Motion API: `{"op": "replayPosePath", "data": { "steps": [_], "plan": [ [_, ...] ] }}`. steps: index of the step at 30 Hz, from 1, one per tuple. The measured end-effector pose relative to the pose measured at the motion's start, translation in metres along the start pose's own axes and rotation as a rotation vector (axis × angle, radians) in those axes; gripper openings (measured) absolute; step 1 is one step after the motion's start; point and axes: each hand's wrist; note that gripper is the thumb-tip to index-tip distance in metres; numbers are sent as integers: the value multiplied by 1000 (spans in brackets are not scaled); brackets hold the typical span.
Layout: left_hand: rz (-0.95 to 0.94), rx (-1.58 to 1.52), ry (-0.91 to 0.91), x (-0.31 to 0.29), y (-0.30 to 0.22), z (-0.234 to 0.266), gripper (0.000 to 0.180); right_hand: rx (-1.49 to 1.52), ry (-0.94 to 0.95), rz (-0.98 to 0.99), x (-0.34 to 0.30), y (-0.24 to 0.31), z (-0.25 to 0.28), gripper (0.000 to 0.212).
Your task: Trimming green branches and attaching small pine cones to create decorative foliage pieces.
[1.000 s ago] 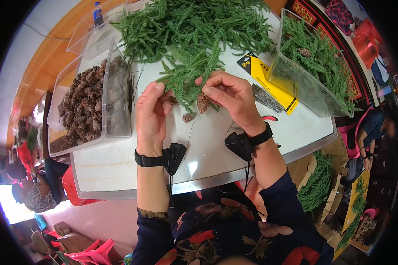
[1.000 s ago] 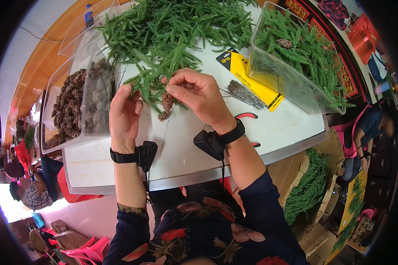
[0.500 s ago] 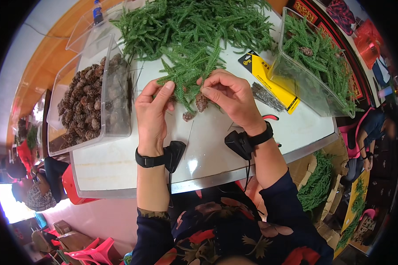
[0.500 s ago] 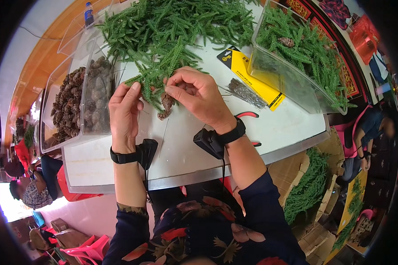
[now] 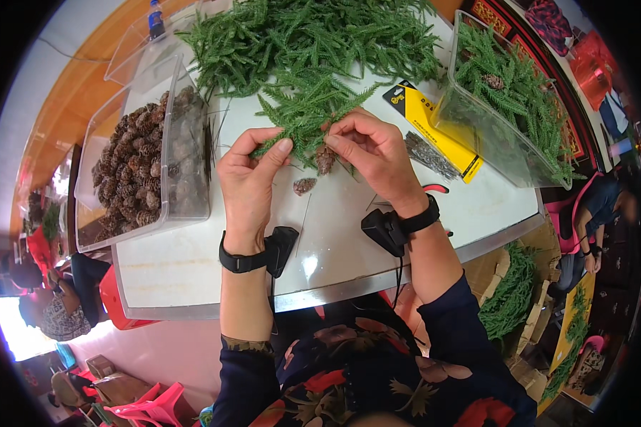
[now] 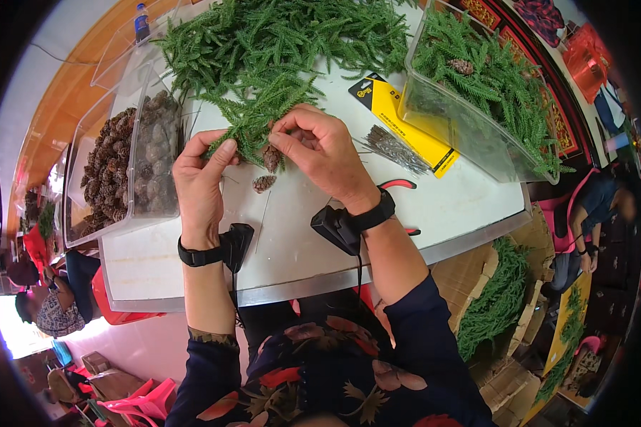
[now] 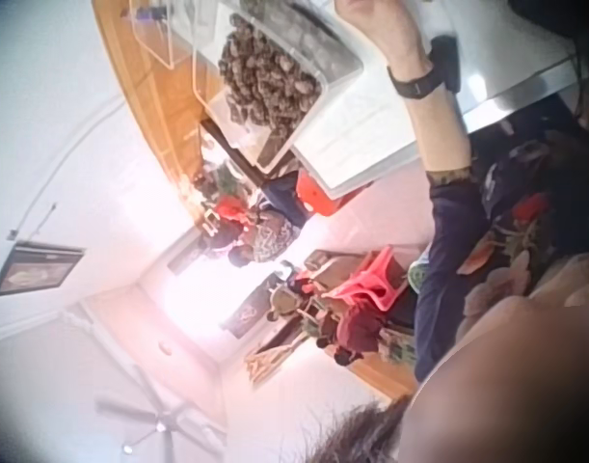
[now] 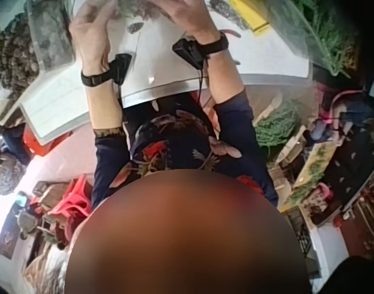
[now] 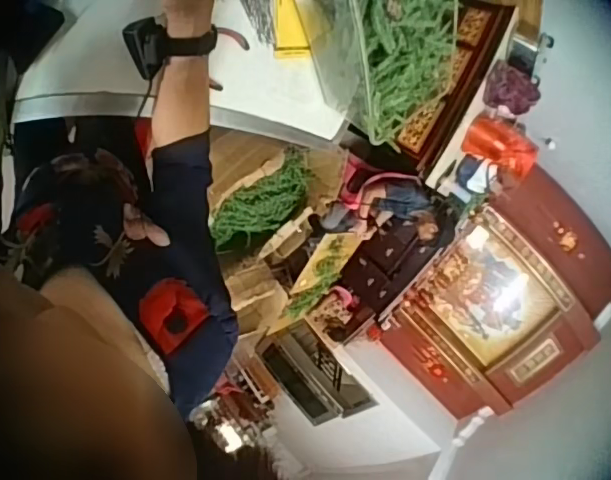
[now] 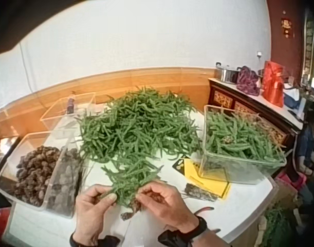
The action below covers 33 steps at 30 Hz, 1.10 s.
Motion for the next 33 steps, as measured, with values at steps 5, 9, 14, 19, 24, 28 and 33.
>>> {"op": "replayPosePath", "data": {
  "steps": [5,9,14,19,24,28,33],
  "plan": [
    [-15,60,21,0,0,0,19,-1,-5,11,1,-2,0,8],
    [88,-14,38,0,-3,0,18,-17,-16,-17,1,0,0,7],
    [230,-226,11,2,-11,-5,23,-7,-12,-29,1,-3,0,7],
    [156,-302,9,2,-9,-7,27,96,-16,-64,2,-5,-3,8],
    [-2,-118,150,-7,-8,-17,30,181,14,-148,2,1,1,10],
    [72,-158,126,-6,-10,-16,31,154,-15,-133,2,-1,0,11],
    [128,-87,70,-1,-7,-13,30,176,-62,-84,2,-6,-5,11]
  ]
}}
Point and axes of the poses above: each hand's wrist, its own x-axis towards the middle knuckle, its own z-axis out of the back of the hand, y = z × x, and after that the axes turned 10 degrees about -x, right-handed
